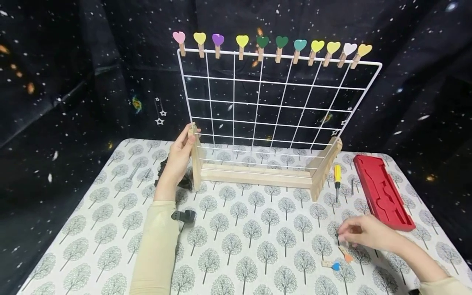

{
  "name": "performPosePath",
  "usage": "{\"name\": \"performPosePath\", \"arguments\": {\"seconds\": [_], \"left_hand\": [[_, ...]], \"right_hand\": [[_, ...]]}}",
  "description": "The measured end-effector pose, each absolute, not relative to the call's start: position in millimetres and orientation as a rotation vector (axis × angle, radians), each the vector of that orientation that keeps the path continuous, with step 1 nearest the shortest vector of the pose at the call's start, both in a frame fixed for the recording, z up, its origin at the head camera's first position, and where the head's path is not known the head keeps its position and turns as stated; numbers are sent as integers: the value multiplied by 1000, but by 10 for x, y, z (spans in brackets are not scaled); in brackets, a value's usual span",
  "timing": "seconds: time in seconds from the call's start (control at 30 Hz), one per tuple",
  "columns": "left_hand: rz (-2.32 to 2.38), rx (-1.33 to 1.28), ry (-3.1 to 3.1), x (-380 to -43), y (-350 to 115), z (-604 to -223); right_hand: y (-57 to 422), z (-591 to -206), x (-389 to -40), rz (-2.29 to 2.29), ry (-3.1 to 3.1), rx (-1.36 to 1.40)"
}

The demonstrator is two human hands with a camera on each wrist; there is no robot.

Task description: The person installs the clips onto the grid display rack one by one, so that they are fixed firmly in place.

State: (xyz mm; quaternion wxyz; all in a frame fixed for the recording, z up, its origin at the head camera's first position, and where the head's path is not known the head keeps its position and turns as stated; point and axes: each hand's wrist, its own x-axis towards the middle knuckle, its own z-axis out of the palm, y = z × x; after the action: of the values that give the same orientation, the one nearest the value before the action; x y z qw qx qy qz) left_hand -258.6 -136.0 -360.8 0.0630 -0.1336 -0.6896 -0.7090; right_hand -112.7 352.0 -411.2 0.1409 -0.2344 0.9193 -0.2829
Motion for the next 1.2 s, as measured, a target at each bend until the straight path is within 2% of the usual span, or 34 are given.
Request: {"name": "performPosePath", "arguments": {"seconds": [0.17, 0.7, 0.93, 1.2], "left_hand": [[-2137, -399, -2088, -2575, -1353, -3609], [-2119, -405, -2106, -2561, -1347, -3598], [-2105, -397, -2112, -2567, -1371, -3600], [-2088, -392, -2132, -2552, -1360, -3587]], "right_hand": [[3620, -4103, -978, -811, 2481, -572], [3436, -4128, -820, -645, 2514, -648], [3526, -4203, -829, -806, 2489, -790], [3570, -4191, -910, -988, 2567, -791]]}}
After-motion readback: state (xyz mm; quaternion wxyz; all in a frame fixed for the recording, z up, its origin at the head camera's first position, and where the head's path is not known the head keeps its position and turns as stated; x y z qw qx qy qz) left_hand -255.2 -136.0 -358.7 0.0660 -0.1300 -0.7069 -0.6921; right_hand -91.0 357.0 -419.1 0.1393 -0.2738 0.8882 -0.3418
